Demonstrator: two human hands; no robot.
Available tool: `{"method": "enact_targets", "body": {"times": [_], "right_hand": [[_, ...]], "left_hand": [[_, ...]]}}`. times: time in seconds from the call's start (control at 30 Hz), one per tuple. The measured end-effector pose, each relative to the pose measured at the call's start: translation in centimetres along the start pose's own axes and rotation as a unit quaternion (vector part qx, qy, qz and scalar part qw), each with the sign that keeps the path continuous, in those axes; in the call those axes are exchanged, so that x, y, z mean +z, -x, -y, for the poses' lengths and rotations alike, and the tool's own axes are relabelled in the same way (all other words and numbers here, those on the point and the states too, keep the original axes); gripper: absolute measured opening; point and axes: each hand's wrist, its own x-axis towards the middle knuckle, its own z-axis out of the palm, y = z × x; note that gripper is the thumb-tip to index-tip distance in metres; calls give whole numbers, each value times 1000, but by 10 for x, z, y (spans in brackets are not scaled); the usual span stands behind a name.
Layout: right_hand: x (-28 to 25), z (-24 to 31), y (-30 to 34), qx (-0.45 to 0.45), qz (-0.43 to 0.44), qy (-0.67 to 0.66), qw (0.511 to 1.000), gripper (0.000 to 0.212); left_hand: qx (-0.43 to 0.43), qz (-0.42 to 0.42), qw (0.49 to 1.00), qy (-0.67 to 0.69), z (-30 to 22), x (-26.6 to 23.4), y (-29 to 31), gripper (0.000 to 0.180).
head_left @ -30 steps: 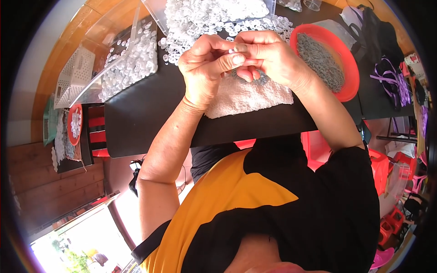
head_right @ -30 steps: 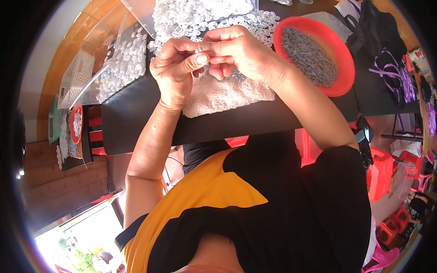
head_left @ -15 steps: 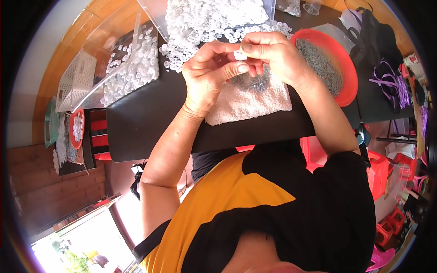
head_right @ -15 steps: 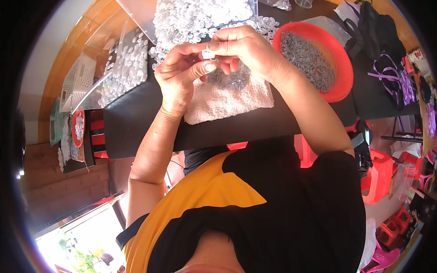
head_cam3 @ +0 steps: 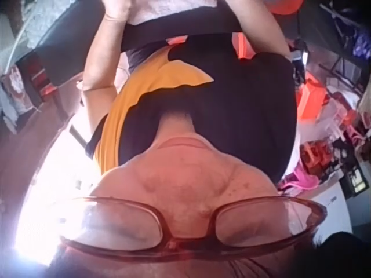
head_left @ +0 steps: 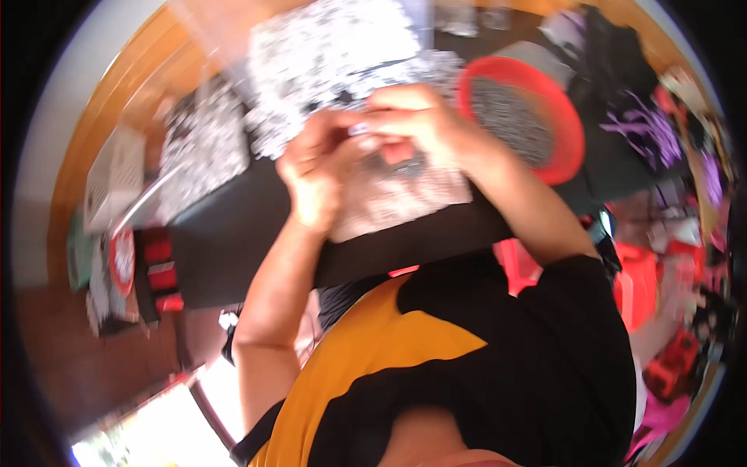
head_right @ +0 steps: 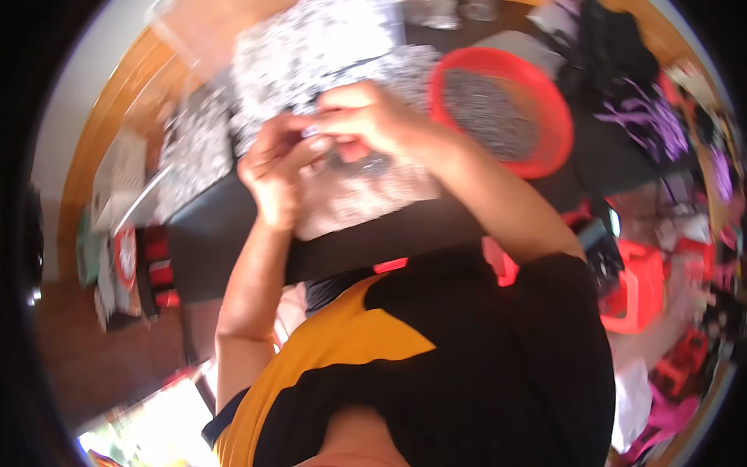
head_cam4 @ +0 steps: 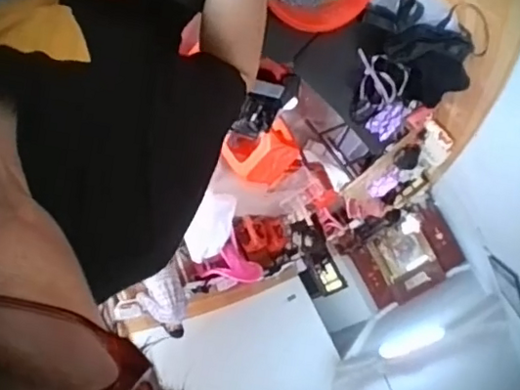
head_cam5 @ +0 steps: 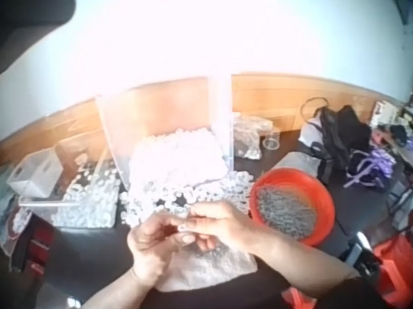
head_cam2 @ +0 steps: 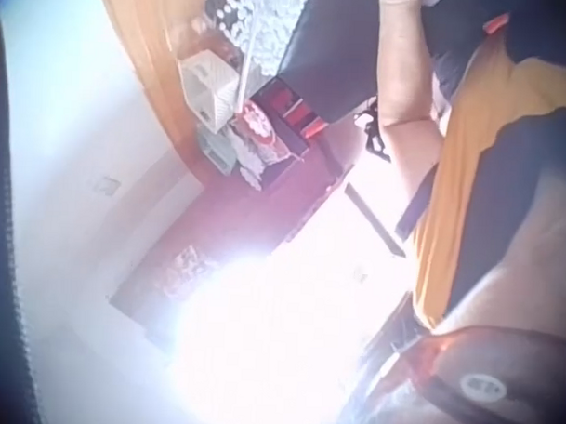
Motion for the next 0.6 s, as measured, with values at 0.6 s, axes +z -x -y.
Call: {"method": "enact_targets", "body": {"times": [0.6], "right_hand": [[9,-12,-5,-78,25,-124,989,19]], "left_hand": [[48,-32,998,-13,9,-4,-6,18]]}}
